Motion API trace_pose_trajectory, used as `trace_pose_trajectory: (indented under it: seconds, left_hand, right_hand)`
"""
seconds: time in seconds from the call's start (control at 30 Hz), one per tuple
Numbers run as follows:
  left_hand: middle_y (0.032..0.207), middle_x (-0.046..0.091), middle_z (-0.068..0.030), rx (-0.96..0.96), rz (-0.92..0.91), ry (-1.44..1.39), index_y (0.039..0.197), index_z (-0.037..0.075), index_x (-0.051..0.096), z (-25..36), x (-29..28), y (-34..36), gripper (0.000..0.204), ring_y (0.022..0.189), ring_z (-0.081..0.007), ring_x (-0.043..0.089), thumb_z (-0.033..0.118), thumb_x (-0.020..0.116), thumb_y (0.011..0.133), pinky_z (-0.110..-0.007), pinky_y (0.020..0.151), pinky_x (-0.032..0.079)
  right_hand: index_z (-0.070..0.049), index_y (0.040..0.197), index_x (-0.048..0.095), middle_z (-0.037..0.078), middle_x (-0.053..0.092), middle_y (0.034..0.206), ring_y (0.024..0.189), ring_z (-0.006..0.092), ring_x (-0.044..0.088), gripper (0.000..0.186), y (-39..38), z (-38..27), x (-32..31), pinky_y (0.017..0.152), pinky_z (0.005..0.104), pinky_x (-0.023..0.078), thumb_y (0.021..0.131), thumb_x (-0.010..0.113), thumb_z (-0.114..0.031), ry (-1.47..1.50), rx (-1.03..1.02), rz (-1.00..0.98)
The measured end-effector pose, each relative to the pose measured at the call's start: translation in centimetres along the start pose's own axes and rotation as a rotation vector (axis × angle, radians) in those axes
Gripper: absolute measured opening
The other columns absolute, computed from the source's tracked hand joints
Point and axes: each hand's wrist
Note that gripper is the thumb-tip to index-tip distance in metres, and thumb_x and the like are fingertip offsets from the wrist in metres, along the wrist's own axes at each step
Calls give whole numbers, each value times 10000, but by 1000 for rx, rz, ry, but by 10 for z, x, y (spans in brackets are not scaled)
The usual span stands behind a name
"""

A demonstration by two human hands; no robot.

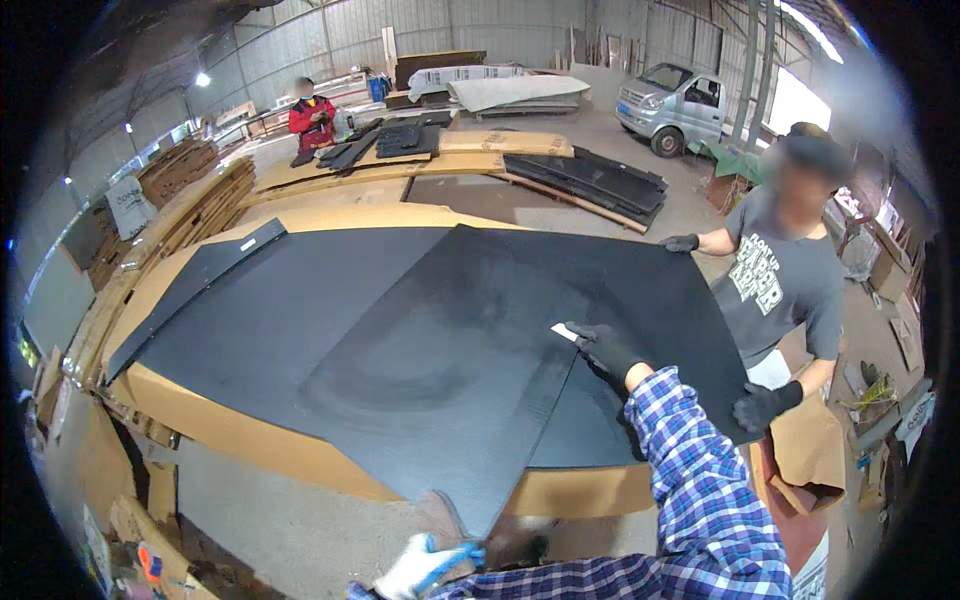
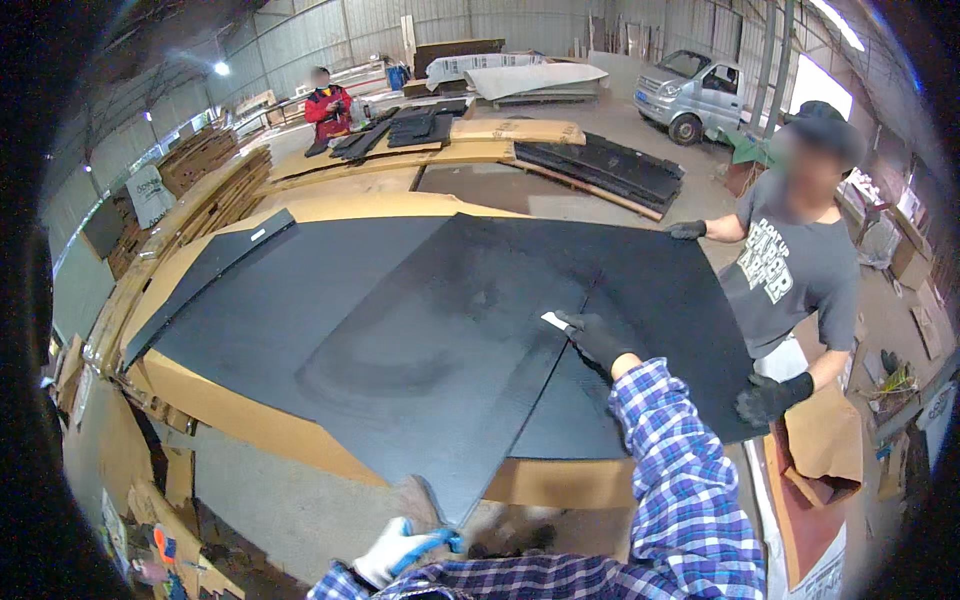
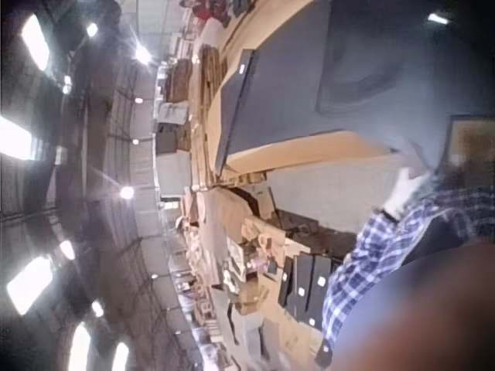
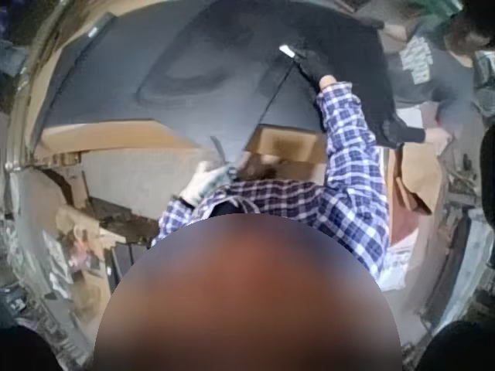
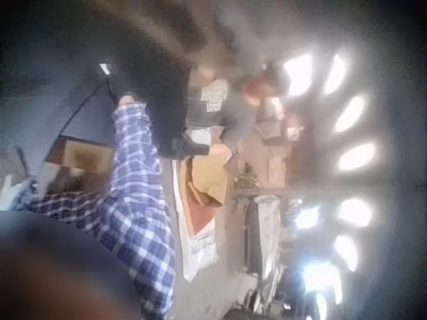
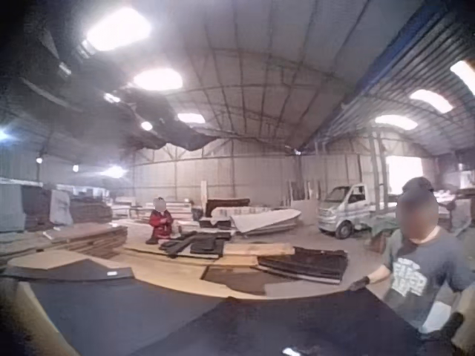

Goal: The person uses a utility knife to cut a large black sheet of material on a workbench while a coworker holds the sheet steady. The person wipes the surface with a cloth, scores the material, and separates a cut piece.

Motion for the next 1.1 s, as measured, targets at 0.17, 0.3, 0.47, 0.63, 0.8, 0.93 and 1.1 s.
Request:
trace_pose_trajectory:
  seconds: [0.17,0.3,0.47,0.63,0.8,0.93,1.1]
  left_hand:
    - [1133,666,-111,217,-371,553,1250,4,589,28,31,37,532,1025,-200,612,322,764,861,-348,930,479]
    - [973,678,-73,534,207,475,1153,-21,624,63,-28,41,408,824,-119,624,185,765,829,-267,676,513]
    - [1237,614,-203,754,996,892,1277,-8,565,110,-178,84,472,1133,-373,596,152,692,850,-417,970,476]
    - [1318,600,-164,505,917,737,1350,65,554,106,-249,121,545,1214,-344,572,220,690,846,-392,1022,451]
    - [1295,617,-161,573,1100,956,1367,93,545,90,-217,110,572,1213,-342,570,192,703,826,-418,1021,453]
    - [1253,624,-192,666,1123,930,1343,70,553,76,-170,91,546,1151,-378,588,185,703,831,-434,982,470]
    - [1136,625,-181,651,1024,1020,1285,41,569,44,-99,60,505,1047,-377,600,186,707,820,-454,890,494]
  right_hand:
    - [-110,1358,583,179,647,1274,1079,242,649,377,-46,-14,15,935,323,472,987,555,-176,107,-155,-145]
    - [-239,1390,568,221,685,1028,831,292,658,460,-113,-37,36,787,376,516,935,599,-173,-41,-299,-185]
    - [-155,1371,569,154,704,960,767,291,672,451,-195,-82,86,629,388,536,923,537,-114,-124,-664,111]
    - [-143,1400,542,144,674,878,731,275,661,474,-251,-124,90,598,351,528,927,552,-118,-136,-380,-178]
    - [-100,1263,638,143,653,832,734,292,657,373,-273,-133,87,574,381,525,892,597,-85,-164,-334,-125]
    - [-93,1254,618,159,676,957,855,348,667,453,-301,-113,91,737,442,547,805,636,-147,-213,-216,-228]
    - [-98,1099,678,148,691,1043,862,346,663,199,-319,-76,93,699,433,533,930,607,-172,-134,-146,232]
Point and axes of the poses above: each hand's wrist, its own y-axis towards the middle knuckle, its own x-axis out of the palm, z = x × y
